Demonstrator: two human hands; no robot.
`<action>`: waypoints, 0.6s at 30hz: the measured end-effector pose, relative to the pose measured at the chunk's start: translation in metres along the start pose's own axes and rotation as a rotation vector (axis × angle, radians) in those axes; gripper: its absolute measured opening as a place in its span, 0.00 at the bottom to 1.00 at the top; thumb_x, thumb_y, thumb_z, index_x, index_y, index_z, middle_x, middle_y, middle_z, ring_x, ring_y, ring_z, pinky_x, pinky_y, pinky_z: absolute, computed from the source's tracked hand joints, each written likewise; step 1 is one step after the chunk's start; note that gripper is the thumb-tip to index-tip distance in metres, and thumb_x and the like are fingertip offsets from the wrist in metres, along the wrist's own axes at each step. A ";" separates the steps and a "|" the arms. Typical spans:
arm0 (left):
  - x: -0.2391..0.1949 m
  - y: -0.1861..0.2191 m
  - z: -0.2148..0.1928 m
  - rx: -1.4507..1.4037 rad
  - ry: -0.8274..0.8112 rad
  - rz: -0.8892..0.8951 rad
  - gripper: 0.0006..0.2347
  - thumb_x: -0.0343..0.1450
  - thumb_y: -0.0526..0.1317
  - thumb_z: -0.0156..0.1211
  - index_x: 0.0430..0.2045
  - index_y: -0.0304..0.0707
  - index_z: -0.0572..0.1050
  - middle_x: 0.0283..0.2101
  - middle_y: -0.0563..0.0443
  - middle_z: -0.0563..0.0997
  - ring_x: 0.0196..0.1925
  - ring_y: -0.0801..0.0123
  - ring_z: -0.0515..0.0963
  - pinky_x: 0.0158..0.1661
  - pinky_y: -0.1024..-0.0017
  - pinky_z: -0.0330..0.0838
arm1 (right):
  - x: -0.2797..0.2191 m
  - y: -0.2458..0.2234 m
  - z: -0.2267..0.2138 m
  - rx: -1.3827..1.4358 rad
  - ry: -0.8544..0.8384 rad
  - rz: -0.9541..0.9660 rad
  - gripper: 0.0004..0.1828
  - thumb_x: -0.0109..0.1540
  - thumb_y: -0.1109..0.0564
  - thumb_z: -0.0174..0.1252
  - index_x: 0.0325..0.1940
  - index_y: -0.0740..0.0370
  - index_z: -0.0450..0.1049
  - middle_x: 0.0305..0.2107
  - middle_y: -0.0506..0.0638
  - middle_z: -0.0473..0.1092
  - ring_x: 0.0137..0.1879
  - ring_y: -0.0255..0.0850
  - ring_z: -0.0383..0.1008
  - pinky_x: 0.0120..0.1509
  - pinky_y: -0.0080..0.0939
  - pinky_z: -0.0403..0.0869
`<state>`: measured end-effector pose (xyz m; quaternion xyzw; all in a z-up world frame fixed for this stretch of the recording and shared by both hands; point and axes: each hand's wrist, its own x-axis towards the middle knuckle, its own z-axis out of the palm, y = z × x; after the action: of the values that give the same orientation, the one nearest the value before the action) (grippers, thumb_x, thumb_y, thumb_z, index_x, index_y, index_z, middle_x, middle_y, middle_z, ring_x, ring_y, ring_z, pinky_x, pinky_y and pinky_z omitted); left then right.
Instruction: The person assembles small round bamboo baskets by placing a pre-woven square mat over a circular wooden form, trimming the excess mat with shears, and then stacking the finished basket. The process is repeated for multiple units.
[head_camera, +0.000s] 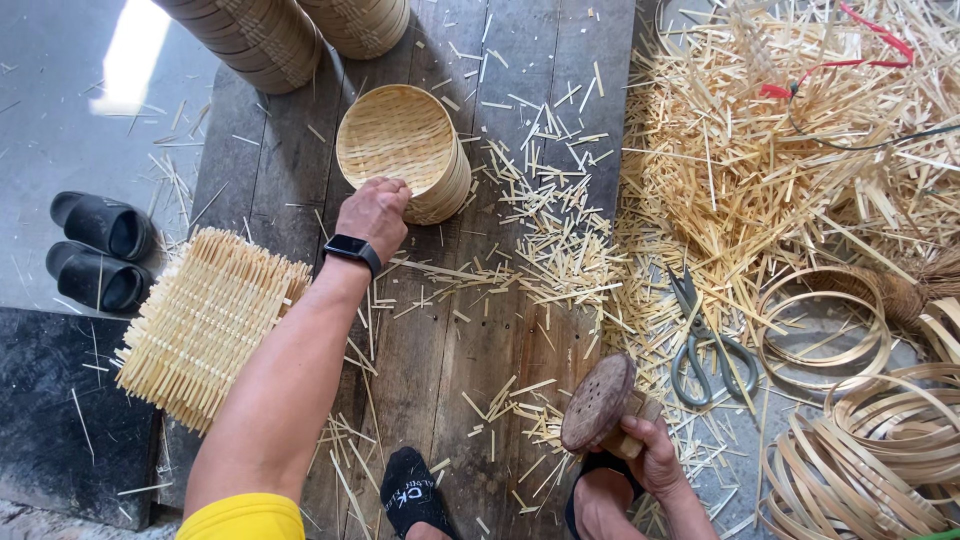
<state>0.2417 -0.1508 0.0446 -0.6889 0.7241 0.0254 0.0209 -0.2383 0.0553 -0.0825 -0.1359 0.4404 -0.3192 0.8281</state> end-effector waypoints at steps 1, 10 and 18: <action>0.001 0.001 0.001 0.017 -0.013 0.006 0.14 0.67 0.27 0.53 0.43 0.36 0.81 0.52 0.48 0.83 0.57 0.58 0.79 0.57 0.66 0.74 | -0.001 -0.002 0.003 -0.002 0.007 -0.001 0.28 0.58 0.51 0.54 0.55 0.76 0.70 0.35 0.65 0.78 0.38 0.52 0.81 0.45 0.54 0.80; -0.054 0.083 0.020 -0.125 0.473 0.099 0.15 0.67 0.27 0.58 0.49 0.23 0.74 0.51 0.29 0.79 0.55 0.47 0.79 0.59 0.58 0.75 | 0.007 -0.011 0.027 0.007 0.040 0.006 0.32 0.50 0.55 0.55 0.61 0.55 0.68 0.38 0.50 0.77 0.46 0.45 0.77 0.50 0.54 0.78; -0.160 0.218 0.103 -1.672 -0.181 -0.986 0.22 0.70 0.50 0.63 0.53 0.35 0.79 0.48 0.50 0.86 0.46 0.73 0.81 0.51 0.70 0.75 | 0.048 -0.016 0.047 0.071 -0.215 -0.118 0.16 0.73 0.51 0.50 0.48 0.68 0.73 0.40 0.54 0.76 0.52 0.46 0.74 0.61 0.53 0.71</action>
<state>0.0311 0.0262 -0.0455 -0.7027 0.0987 0.5725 -0.4108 -0.1869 0.0097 -0.0784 -0.1654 0.3287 -0.3666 0.8545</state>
